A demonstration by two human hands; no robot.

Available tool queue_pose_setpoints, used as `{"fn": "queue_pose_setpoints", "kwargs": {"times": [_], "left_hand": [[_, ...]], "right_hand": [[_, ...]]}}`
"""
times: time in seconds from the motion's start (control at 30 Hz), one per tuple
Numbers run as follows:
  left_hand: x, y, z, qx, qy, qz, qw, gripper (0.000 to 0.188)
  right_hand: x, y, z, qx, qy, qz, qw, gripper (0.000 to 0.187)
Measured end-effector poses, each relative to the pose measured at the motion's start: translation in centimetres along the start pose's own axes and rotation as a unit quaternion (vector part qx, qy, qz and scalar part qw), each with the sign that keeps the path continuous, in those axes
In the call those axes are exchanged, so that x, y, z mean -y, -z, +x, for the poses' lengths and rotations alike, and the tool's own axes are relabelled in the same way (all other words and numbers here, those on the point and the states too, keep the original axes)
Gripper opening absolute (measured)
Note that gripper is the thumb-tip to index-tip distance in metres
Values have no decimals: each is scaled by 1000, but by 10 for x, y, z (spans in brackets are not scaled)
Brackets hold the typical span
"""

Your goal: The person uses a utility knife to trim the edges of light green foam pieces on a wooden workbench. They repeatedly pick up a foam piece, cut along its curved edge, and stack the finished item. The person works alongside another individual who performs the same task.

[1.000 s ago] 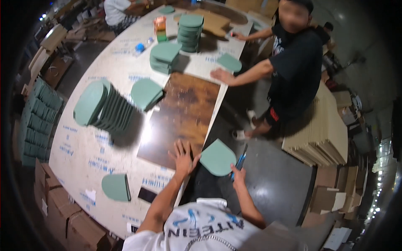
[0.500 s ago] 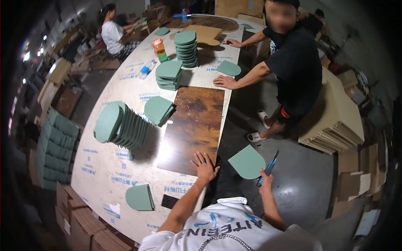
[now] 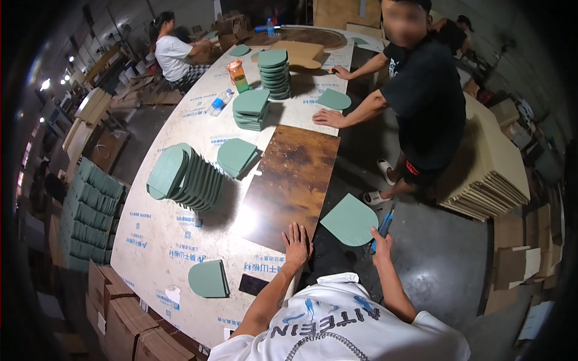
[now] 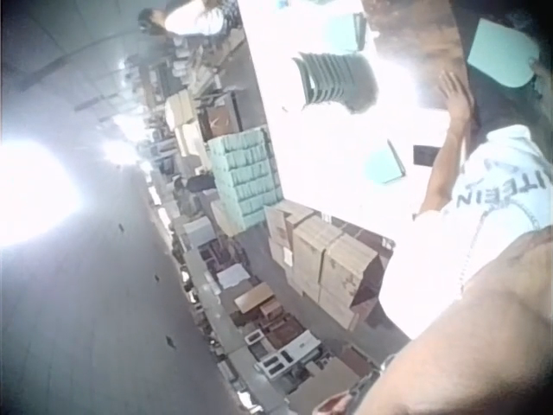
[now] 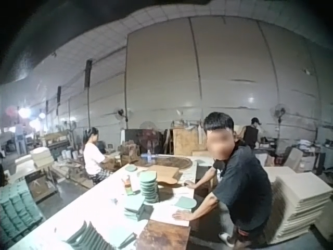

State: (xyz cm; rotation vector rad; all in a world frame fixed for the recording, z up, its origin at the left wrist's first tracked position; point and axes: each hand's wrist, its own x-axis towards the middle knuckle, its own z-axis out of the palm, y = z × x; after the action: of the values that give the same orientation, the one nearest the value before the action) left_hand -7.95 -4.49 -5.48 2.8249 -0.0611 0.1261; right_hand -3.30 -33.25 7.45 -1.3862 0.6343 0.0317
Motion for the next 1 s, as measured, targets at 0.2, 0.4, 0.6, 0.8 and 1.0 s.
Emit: {"fn": "queue_pose_setpoints", "kwargs": {"times": [0.2,0.4,0.6,0.8,1.0], "left_hand": [[-4,-17,-6,-22,35,-18,999,76],[-20,-7,7,-39,54,-51,996,72],[-17,105,8,23,131,-438,889,63],[-6,185,-29,24,173,-561,809,67],[8,184,-47,93,278,-742,603,27]], "right_hand": [[14,-21,-16,-49,17,3,999,31],[1,-8,4,-13,25,-46,999,29],[58,-8,-16,154,38,-73,985,28],[74,-47,-10,290,64,-133,946,43],[76,-82,-16,320,61,-133,936,27]]}}
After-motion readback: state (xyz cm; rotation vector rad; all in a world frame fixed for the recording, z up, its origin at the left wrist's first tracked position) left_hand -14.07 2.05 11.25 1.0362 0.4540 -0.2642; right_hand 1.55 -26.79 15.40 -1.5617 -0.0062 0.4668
